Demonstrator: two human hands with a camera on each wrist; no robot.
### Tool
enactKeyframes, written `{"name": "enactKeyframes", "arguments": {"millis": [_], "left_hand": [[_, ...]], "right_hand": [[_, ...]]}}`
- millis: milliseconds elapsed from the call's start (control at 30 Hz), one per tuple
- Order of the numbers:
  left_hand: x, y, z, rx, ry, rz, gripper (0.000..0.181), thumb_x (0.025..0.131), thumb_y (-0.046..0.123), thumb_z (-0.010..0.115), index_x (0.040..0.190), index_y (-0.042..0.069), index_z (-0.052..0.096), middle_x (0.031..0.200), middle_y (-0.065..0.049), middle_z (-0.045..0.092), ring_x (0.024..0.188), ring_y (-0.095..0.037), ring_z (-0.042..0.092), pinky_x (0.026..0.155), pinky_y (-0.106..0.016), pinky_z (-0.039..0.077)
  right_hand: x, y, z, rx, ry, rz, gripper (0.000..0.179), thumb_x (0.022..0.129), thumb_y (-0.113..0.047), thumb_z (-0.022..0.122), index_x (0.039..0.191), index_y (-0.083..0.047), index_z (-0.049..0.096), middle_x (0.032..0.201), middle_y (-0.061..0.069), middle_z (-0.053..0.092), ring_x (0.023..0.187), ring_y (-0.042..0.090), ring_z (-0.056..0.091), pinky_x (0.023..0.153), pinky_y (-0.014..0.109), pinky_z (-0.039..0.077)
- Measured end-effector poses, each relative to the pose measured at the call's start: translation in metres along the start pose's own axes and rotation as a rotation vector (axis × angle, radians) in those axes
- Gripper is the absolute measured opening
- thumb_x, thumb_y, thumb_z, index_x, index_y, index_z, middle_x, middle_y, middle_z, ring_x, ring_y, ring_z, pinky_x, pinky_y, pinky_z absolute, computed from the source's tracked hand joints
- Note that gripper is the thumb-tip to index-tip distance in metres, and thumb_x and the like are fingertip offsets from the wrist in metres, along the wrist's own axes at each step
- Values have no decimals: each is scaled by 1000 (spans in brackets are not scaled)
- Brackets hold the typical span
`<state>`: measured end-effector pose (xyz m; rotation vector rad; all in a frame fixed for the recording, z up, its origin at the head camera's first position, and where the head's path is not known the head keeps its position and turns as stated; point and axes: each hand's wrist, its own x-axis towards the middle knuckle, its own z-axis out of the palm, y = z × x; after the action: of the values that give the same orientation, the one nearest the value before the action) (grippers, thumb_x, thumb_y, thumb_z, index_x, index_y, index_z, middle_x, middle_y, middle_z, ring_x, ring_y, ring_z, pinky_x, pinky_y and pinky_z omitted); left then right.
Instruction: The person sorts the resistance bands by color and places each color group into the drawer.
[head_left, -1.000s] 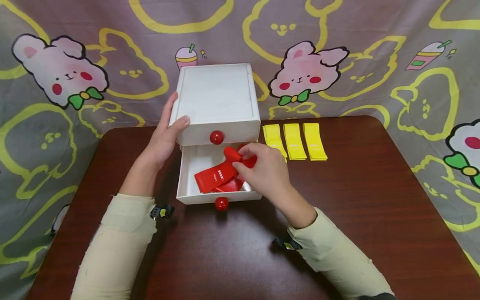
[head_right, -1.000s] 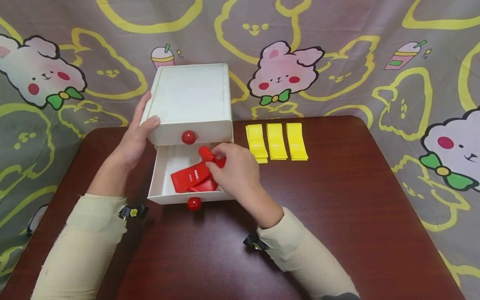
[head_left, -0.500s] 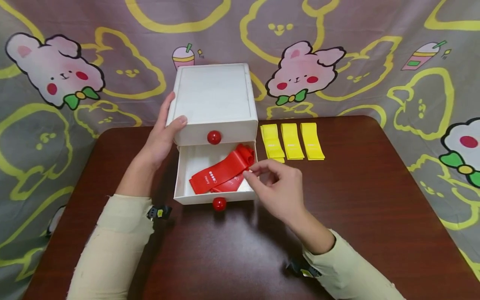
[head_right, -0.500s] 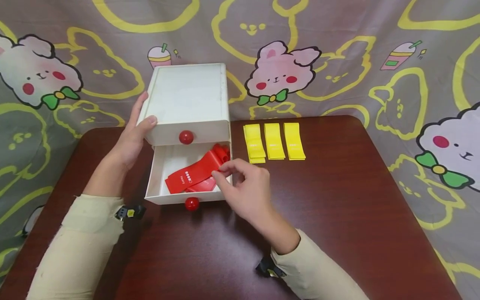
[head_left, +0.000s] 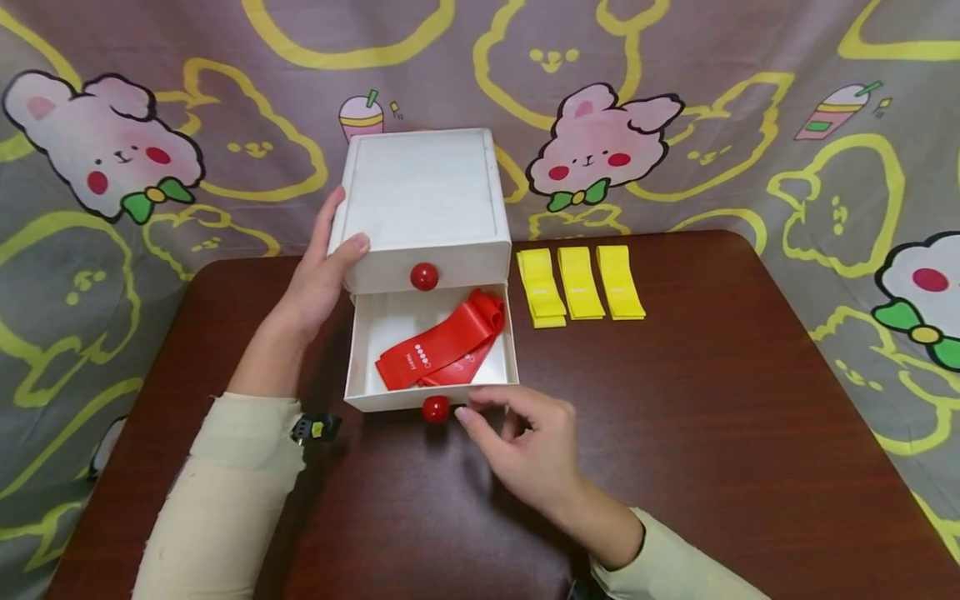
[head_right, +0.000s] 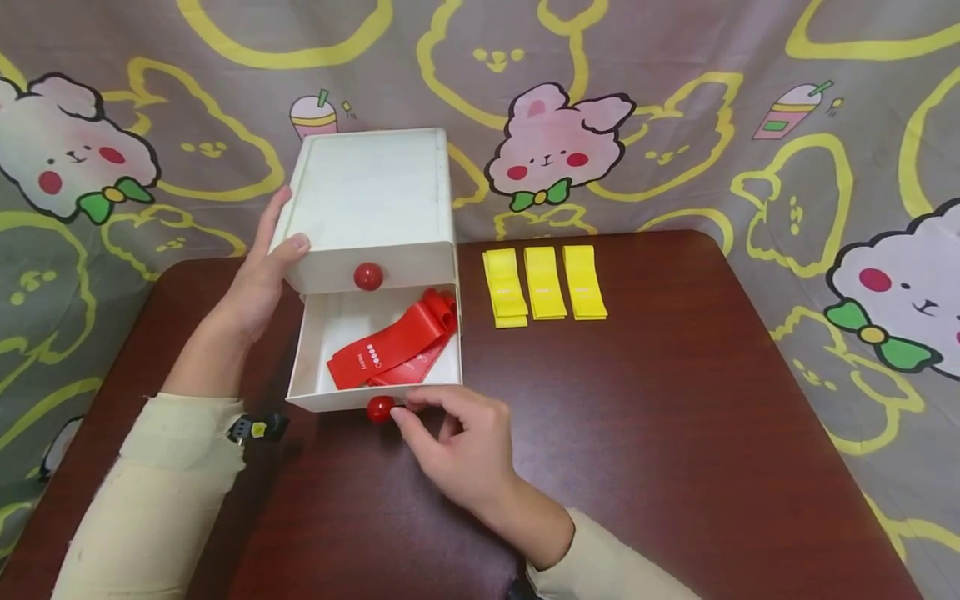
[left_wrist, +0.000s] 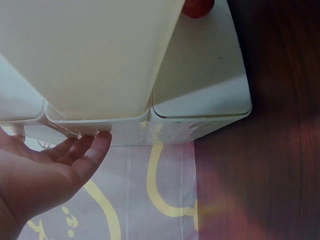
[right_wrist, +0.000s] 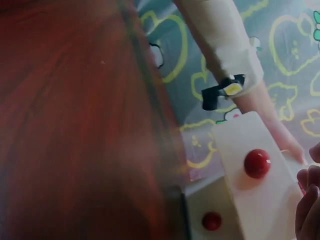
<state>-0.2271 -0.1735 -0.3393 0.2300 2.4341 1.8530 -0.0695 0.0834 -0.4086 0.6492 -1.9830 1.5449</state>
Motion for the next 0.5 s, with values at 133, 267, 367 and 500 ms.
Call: {"name": "enactKeyframes", "arguments": {"millis": [133,267,367,500], "left_hand": [[0,-1,0,-7,2,6,74,96,49,55,155,51,12,160,-1,17,141,-30,24,107,-62,30],[0,-1,0,-15,-2,12,74,96,48,55,156,50,12,161,0,15,142,-30,21,108,-63,27],[0,-2,0,-16,-6,15,74,96,47,55,156,50,12,161,0,14,142,-30,21,108,-63,28],[0,-1,0,-9,-5,13,73,96,47,55,155,51,11,160,0,15,141,-30,23,106,-62,32]], "right_hand": [[-9,4,9,12,-16,-5,21,76,-2,85,95,-4,76,87,4,74,45,0,44,41,14,38],[-16,9,14,-13,-29,3,24,74,-2,86,96,-3,76,86,6,74,44,0,45,41,13,38],[-19,11,18,-39,-33,11,25,73,-3,86,97,-4,77,86,5,74,44,-1,46,41,12,38],[-21,13,22,-65,-40,19,24,75,-4,86,98,-4,77,85,5,74,45,-2,46,42,12,38]]}}
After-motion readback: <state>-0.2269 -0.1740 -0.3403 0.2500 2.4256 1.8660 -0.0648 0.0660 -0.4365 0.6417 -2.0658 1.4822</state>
